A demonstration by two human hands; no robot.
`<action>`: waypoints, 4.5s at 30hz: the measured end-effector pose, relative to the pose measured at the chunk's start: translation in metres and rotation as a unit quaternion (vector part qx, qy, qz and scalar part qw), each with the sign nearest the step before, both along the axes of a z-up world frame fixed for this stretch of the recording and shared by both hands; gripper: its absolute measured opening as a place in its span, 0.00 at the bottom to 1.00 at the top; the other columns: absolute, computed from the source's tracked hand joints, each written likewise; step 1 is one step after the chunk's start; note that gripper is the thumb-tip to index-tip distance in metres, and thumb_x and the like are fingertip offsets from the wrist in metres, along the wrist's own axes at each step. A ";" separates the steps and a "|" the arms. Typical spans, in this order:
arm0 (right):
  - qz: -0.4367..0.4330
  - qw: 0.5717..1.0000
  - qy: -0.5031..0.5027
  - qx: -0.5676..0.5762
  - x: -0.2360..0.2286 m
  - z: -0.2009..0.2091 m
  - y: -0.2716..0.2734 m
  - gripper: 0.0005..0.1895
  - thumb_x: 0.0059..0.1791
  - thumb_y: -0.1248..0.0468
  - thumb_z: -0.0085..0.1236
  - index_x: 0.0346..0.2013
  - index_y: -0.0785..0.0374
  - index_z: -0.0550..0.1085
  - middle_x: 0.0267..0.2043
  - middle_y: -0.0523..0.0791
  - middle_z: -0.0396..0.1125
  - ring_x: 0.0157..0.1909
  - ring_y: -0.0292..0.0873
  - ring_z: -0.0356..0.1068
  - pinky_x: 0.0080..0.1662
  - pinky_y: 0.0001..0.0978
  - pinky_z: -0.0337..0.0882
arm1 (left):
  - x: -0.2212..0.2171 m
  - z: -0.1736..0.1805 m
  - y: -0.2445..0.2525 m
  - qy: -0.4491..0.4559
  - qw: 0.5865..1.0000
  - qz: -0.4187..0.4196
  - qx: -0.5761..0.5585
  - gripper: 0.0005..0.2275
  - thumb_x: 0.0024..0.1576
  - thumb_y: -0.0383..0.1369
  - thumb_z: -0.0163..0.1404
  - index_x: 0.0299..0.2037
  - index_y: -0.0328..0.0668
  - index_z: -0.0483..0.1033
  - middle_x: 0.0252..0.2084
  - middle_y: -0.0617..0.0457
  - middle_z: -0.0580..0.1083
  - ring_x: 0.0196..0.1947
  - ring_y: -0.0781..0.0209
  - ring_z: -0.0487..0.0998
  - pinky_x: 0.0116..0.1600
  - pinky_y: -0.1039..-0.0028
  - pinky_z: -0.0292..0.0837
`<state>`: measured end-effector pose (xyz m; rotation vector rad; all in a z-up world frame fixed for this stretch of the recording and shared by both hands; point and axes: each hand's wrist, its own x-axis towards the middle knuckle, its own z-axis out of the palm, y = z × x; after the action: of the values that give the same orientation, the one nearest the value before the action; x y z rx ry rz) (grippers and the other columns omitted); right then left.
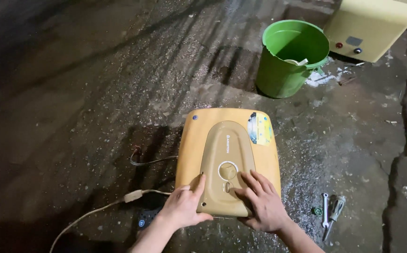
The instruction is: Finalizing the assembly of a water heater by attaching the front cover and internal components using a screwdriver.
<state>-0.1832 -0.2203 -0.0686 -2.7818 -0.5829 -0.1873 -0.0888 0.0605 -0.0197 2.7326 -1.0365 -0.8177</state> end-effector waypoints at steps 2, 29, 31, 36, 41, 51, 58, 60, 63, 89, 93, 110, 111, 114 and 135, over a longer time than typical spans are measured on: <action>-0.009 1.000 0.014 0.022 0.000 0.005 0.008 0.49 0.31 0.42 0.71 0.65 0.48 0.66 0.81 0.51 0.39 0.80 0.62 0.35 0.71 0.59 0.43 | -0.002 0.019 -0.001 0.078 0.996 0.035 0.025 0.56 0.53 0.61 0.59 0.78 0.51 0.28 0.65 0.23 0.59 0.66 0.34 0.63 0.70 0.54 0.60; 0.011 0.995 -0.044 0.087 0.051 0.034 -0.002 0.55 0.45 0.27 0.47 0.76 0.57 0.49 0.80 0.57 0.38 0.81 0.63 0.37 0.74 0.62 0.42 | -0.004 0.014 -0.013 0.066 0.995 0.078 0.002 0.52 0.56 0.50 0.62 0.78 0.53 0.29 0.59 0.25 0.64 0.57 0.31 0.70 0.62 0.53 0.71; 0.115 0.986 -0.110 0.048 0.034 0.029 -0.010 0.64 0.42 0.19 0.37 0.75 0.65 0.51 0.77 0.61 0.46 0.78 0.71 0.41 0.73 0.66 0.46 | -0.002 0.007 -0.013 0.030 0.996 0.080 -0.038 0.53 0.52 0.48 0.66 0.77 0.49 0.34 0.62 0.29 0.63 0.57 0.30 0.71 0.60 0.49 0.71; 0.103 0.987 -0.119 0.029 0.015 0.005 -0.023 0.43 0.52 0.32 0.44 0.73 0.55 0.60 0.75 0.63 0.48 0.76 0.70 0.47 0.72 0.61 0.52 | 0.000 -0.025 -0.013 -0.030 0.995 0.076 -0.066 0.56 0.49 0.49 0.69 0.77 0.48 0.35 0.66 0.30 0.60 0.56 0.30 0.73 0.63 0.55 0.71; 0.092 0.987 -0.075 0.111 0.009 -0.010 -0.021 0.42 0.51 0.29 0.35 0.73 0.46 0.63 0.74 0.72 0.41 0.75 0.74 0.46 0.70 0.67 0.51 | -0.010 -0.016 -0.015 0.008 0.996 0.083 0.010 0.55 0.52 0.53 0.65 0.78 0.52 0.31 0.58 0.27 0.67 0.55 0.34 0.74 0.62 0.55 0.72; -0.075 0.946 -0.164 -0.269 0.008 -0.011 -0.007 0.89 0.23 0.05 0.59 0.79 0.55 0.41 0.81 0.56 0.35 0.82 0.53 0.34 0.77 0.50 0.35 | -0.005 0.011 -0.034 -0.025 0.998 0.048 0.023 0.63 0.47 0.66 0.64 0.76 0.33 0.31 0.57 0.30 0.65 0.49 0.36 0.76 0.55 0.54 0.75; -0.026 0.996 -0.066 -0.048 -0.003 -0.004 -0.003 0.62 0.40 0.32 0.64 0.77 0.57 0.49 0.78 0.65 0.39 0.79 0.66 0.39 0.74 0.57 0.43 | -0.015 -0.019 -0.042 -0.140 0.982 0.008 0.128 0.65 0.49 0.68 0.62 0.74 0.20 0.31 0.71 0.34 0.59 0.34 0.47 0.85 0.36 0.59 0.81; -0.025 0.993 -0.095 -0.062 -0.003 -0.006 -0.003 0.60 0.37 0.38 0.62 0.76 0.59 0.50 0.77 0.66 0.40 0.79 0.67 0.40 0.74 0.57 0.44 | -0.015 -0.031 -0.053 -0.151 0.971 0.007 0.183 0.64 0.51 0.69 0.57 0.73 0.18 0.29 0.75 0.34 0.47 0.29 0.52 0.85 0.29 0.64 0.72; -0.031 0.989 -0.119 -0.078 -0.011 -0.012 0.001 0.56 0.38 0.42 0.61 0.75 0.60 0.53 0.77 0.67 0.42 0.78 0.67 0.44 0.74 0.57 0.46 | -0.024 -0.024 -0.059 -0.132 0.961 0.001 0.245 0.61 0.56 0.68 0.51 0.73 0.17 0.25 0.80 0.34 0.34 0.23 0.56 0.83 0.23 0.69 0.65; -0.067 0.970 0.230 0.029 0.077 0.089 0.022 0.58 0.41 0.21 0.34 0.73 0.55 0.53 0.79 0.59 0.32 0.78 0.67 0.35 0.67 0.79 0.31 | -0.001 0.029 -0.033 0.007 0.997 0.073 0.033 0.53 0.53 0.64 0.57 0.75 0.37 0.39 0.59 0.32 0.69 0.55 0.34 0.75 0.56 0.48 0.73; -0.175 0.982 0.042 0.051 0.117 0.074 0.040 0.46 0.53 0.32 0.30 0.76 0.60 0.49 0.79 0.61 0.33 0.78 0.69 0.30 0.70 0.66 0.37 | -0.003 0.028 -0.034 0.060 0.995 0.076 0.024 0.52 0.57 0.56 0.57 0.76 0.33 0.33 0.50 0.27 0.73 0.54 0.31 0.74 0.60 0.51 0.71; -0.100 0.990 0.018 -0.098 0.164 0.007 0.000 0.38 0.55 0.36 0.26 0.75 0.50 0.55 0.79 0.48 0.47 0.77 0.59 0.45 0.65 0.52 0.56 | 0.001 -0.071 -0.046 -0.312 0.883 -0.079 -0.341 0.44 0.41 0.63 0.60 0.60 0.33 0.74 0.40 0.45 0.81 0.29 0.48 0.79 0.39 0.56 0.67; -0.115 0.991 0.024 -0.069 0.178 0.006 -0.006 0.36 0.56 0.38 0.28 0.75 0.48 0.54 0.79 0.45 0.46 0.78 0.56 0.45 0.66 0.50 0.53 | 0.003 -0.059 -0.046 -0.307 0.879 -0.082 -0.356 0.42 0.48 0.66 0.51 0.58 0.30 0.74 0.36 0.44 0.80 0.27 0.47 0.76 0.37 0.56 0.65; -0.137 0.989 0.035 -0.035 0.190 0.012 -0.003 0.34 0.56 0.40 0.28 0.75 0.47 0.54 0.80 0.43 0.45 0.78 0.53 0.44 0.68 0.51 0.48 | 0.003 -0.045 -0.042 -0.294 0.878 -0.086 -0.368 0.42 0.55 0.68 0.44 0.56 0.27 0.75 0.31 0.43 0.77 0.25 0.45 0.72 0.35 0.57 0.64; 0.031 0.999 -0.021 0.032 0.197 -0.013 -0.059 0.34 0.57 0.49 0.39 0.70 0.71 0.57 0.74 0.62 0.50 0.74 0.66 0.51 0.70 0.54 0.51 | -0.041 -0.063 -0.161 -0.122 0.830 0.068 -0.540 0.15 0.64 0.38 0.49 0.24 0.45 0.66 0.19 0.46 0.69 0.18 0.47 0.73 0.26 0.59 0.64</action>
<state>0.0141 -0.2797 -0.0819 -2.7007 -0.6606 -0.2474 -0.1300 -0.1001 -0.0825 1.8651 -0.9011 0.1802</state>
